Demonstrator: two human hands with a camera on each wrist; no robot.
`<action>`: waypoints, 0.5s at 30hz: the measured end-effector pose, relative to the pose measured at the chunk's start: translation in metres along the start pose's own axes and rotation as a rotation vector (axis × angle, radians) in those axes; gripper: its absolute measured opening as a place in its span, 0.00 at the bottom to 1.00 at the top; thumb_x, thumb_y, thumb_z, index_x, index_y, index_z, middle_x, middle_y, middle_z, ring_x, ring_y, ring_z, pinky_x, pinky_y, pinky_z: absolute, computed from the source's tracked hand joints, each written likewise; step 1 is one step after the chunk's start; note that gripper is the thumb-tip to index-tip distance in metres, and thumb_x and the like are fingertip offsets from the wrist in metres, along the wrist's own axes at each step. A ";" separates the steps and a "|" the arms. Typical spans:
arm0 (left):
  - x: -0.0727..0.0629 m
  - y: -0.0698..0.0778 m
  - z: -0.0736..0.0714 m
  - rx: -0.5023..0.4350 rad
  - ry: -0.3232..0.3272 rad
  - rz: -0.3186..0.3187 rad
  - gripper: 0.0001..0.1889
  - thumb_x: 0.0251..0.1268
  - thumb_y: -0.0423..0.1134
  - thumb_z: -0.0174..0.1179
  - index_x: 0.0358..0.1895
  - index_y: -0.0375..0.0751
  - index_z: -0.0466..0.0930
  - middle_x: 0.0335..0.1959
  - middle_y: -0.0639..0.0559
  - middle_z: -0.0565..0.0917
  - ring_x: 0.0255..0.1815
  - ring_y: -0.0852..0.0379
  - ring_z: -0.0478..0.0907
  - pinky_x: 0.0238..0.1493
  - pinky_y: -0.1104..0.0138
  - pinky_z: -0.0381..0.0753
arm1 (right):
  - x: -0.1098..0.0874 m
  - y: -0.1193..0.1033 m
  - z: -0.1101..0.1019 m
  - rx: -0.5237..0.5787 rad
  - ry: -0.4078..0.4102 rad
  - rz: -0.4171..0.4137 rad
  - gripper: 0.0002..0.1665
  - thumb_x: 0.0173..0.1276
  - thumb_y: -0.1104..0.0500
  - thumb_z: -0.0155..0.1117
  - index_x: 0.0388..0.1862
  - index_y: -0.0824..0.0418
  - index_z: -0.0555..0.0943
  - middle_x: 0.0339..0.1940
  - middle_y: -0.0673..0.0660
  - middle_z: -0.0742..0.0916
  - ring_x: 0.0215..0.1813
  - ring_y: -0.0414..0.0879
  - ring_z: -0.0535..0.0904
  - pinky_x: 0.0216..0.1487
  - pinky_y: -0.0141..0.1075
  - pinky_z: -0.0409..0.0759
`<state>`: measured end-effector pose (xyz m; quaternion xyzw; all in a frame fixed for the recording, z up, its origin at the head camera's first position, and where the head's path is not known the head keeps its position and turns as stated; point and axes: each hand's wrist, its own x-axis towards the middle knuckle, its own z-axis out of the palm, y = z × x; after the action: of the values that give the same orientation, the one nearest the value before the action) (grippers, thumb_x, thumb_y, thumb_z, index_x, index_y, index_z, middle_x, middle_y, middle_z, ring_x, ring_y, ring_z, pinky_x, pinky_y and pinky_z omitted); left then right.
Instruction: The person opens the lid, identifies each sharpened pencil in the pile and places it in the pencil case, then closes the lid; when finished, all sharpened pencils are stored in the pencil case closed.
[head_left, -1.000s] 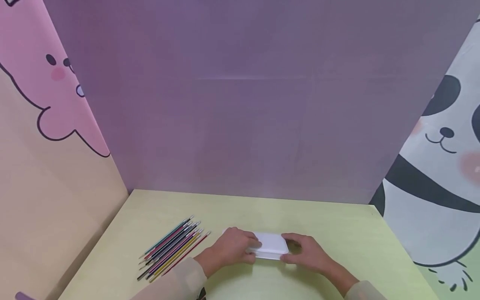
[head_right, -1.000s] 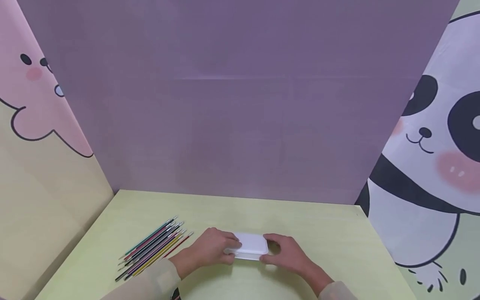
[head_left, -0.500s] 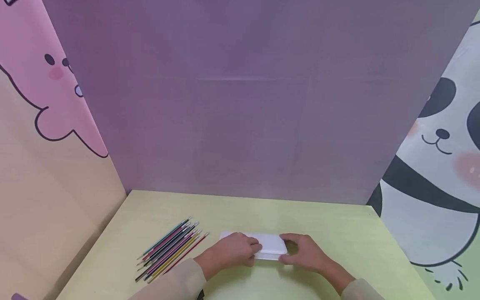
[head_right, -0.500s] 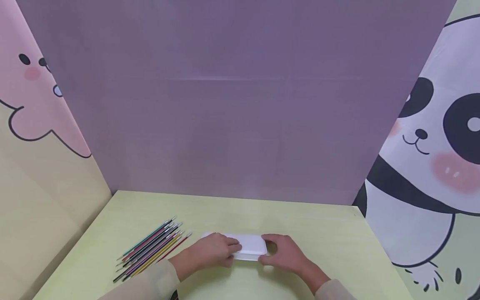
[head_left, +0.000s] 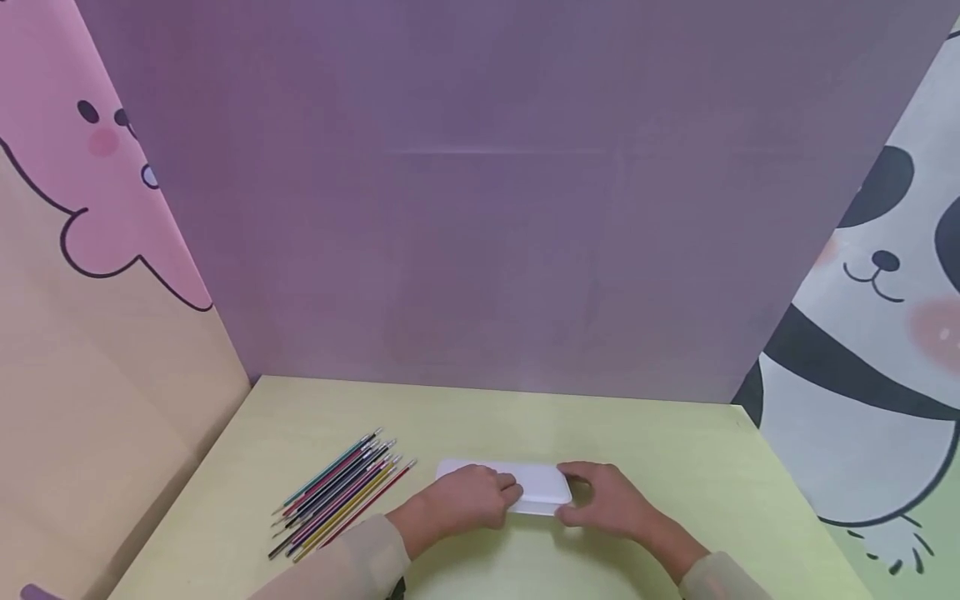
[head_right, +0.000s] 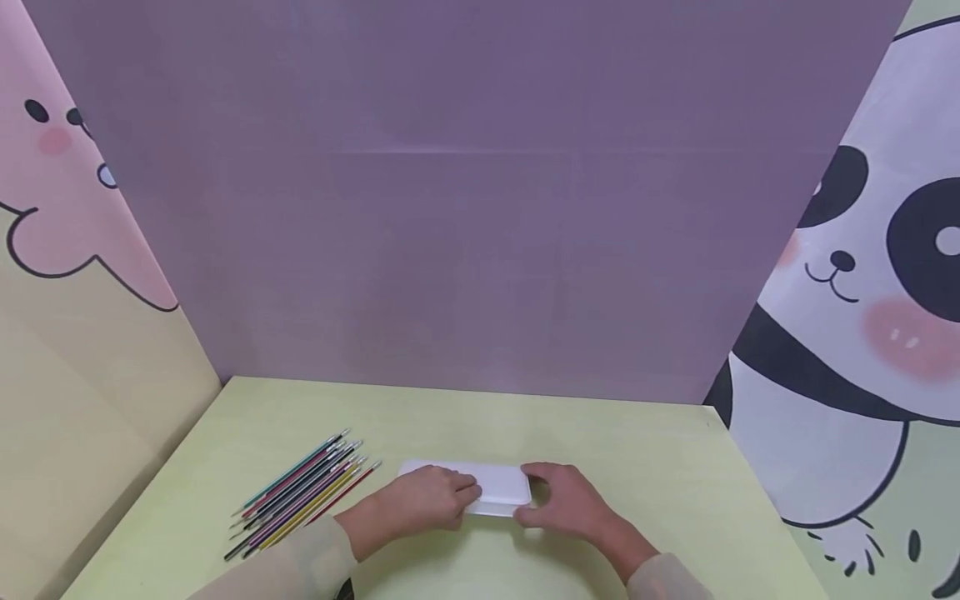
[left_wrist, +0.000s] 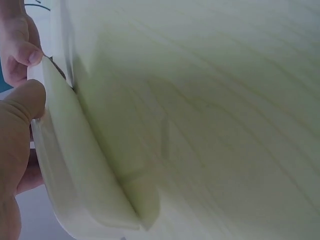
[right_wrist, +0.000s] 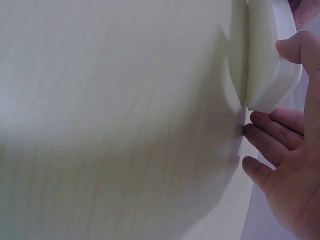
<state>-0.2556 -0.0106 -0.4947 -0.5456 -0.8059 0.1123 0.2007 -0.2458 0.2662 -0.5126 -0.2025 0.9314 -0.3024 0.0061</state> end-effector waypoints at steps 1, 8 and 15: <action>0.000 -0.001 -0.001 -0.008 0.003 -0.011 0.11 0.56 0.43 0.68 0.40 0.51 0.79 0.33 0.65 0.79 0.30 0.69 0.74 0.37 0.77 0.76 | 0.001 -0.001 0.000 0.010 -0.005 0.001 0.41 0.51 0.46 0.81 0.61 0.67 0.82 0.57 0.59 0.88 0.60 0.55 0.84 0.60 0.47 0.81; -0.001 -0.011 -0.001 -0.309 -0.054 -0.239 0.08 0.57 0.48 0.69 0.38 0.52 0.86 0.40 0.61 0.87 0.39 0.66 0.81 0.44 0.72 0.80 | 0.004 -0.003 -0.003 0.054 -0.043 0.001 0.36 0.51 0.48 0.81 0.58 0.63 0.84 0.53 0.56 0.90 0.56 0.52 0.85 0.57 0.48 0.81; 0.001 -0.014 0.000 -0.409 -0.131 -0.302 0.14 0.50 0.48 0.72 0.42 0.53 0.85 0.38 0.62 0.85 0.35 0.67 0.75 0.42 0.71 0.76 | 0.008 -0.009 -0.007 0.042 -0.069 -0.026 0.36 0.50 0.47 0.81 0.57 0.63 0.84 0.51 0.53 0.90 0.55 0.51 0.85 0.58 0.50 0.81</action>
<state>-0.2681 -0.0149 -0.4888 -0.4400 -0.8954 -0.0488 0.0481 -0.2505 0.2604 -0.5012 -0.2247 0.9214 -0.3148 0.0385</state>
